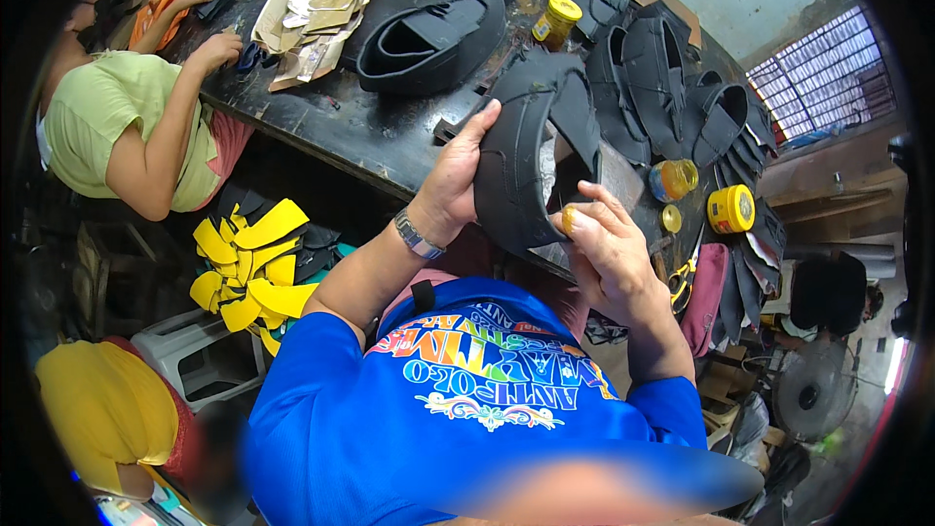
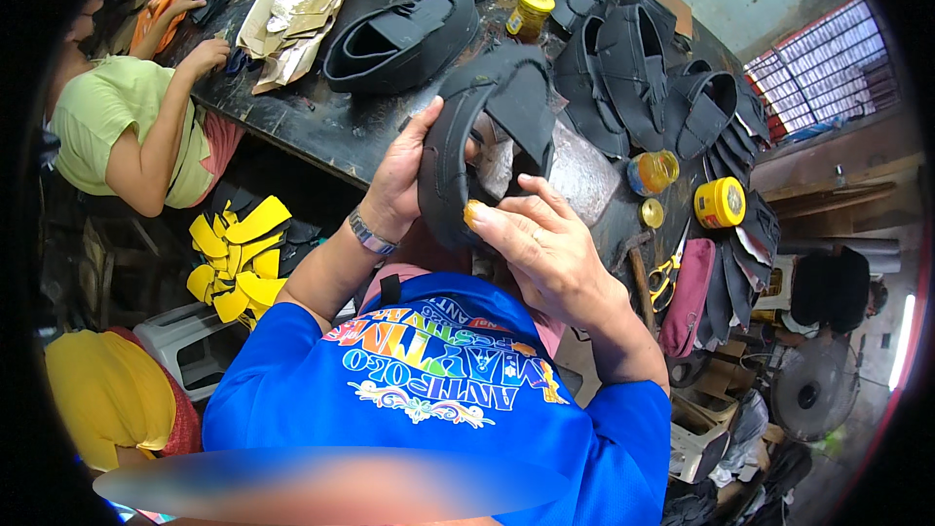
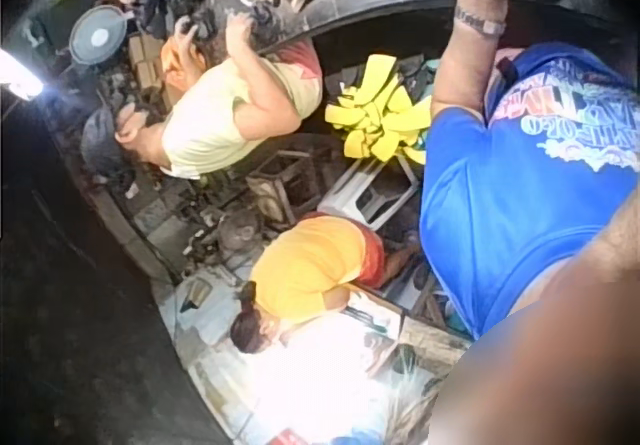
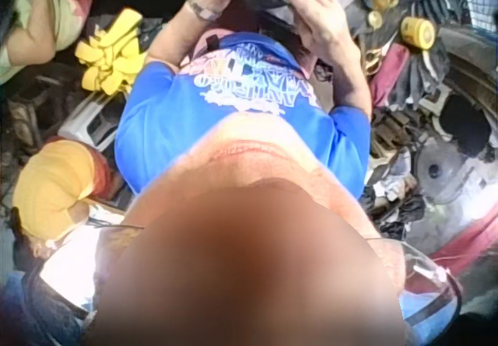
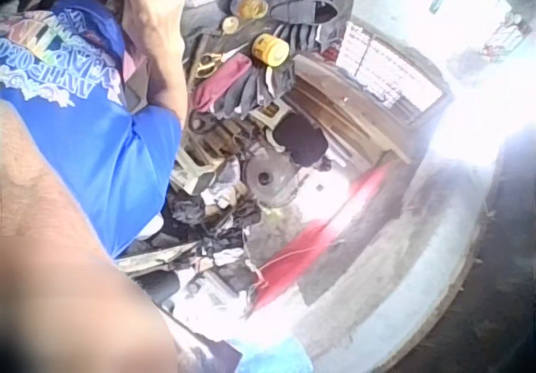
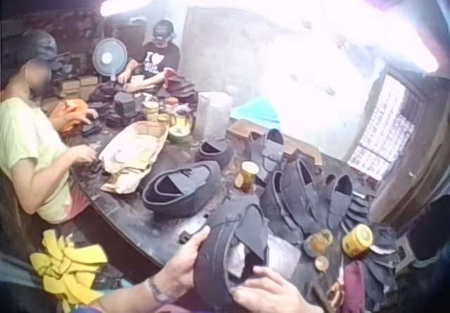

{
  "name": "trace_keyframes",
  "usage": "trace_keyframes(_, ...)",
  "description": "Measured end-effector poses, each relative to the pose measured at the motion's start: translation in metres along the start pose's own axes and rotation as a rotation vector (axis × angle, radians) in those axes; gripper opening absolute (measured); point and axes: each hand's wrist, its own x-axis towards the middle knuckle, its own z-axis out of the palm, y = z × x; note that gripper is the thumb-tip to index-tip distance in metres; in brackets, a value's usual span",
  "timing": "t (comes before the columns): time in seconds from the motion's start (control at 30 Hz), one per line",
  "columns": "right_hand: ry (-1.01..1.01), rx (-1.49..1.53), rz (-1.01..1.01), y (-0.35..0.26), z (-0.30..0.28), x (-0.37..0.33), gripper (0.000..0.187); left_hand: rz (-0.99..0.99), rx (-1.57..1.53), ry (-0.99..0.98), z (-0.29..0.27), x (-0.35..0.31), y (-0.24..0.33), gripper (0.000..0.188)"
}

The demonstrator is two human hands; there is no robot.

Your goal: The person applies a yellow adhesive from a small jar to the edges of black shoe parts using a small applicator. They repeatedly dip the applicator into the jar and spread the adhesive along seams, then place the treated parts on the workbench. The person also handles loose black rubber strips, folding and arranging them on the table.

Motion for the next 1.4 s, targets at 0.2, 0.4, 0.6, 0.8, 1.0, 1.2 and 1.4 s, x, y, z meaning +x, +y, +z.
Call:
trace_keyframes(0.2, -0.035, 0.006, 0.112, 0.014, 0.009, 0.044, 0.065, 0.204, 0.004, -0.135, -0.005, 0.003, 0.038, 0.048)
trace_keyframes(0.4, 0.219, -0.027, 0.229, 0.062, 0.015, 0.101, 0.081, 0.442, 0.318, -0.124, -0.005, 0.031, 0.069, 0.049)
trace_keyframes(0.6, 0.027, -0.081, 0.135, 0.134, -0.025, 0.185, 0.091, 0.405, 1.166, -0.049, -0.024, 0.006, 0.07, 0.044)
trace_keyframes(0.8, -0.088, -0.122, 0.115, 0.241, 0.011, 0.243, 0.09, 0.097, 1.137, -0.048, -0.051, -0.022, 0.036, 0.035)
trace_keyframes(1.0, -0.268, -0.2, 0.356, 0.329, 0.051, 0.269, 0.088, 0.262, 1.302, 0.082, -0.044, -0.041, 0.031, 0.029)
trace_keyframes(1.2, 0.044, -0.365, 0.198, 0.34, 0.082, 0.25, 0.084, 0.947, 1.938, 0.213, -0.021, -0.036, 0.067, 0.029)
trace_keyframes(1.4, 0.258, 0.15, 0.446, 0.253, 0.08, 0.196, 0.075, 0.983, 2.578, 0.684, -0.036, -0.016, 0.113, 0.044)
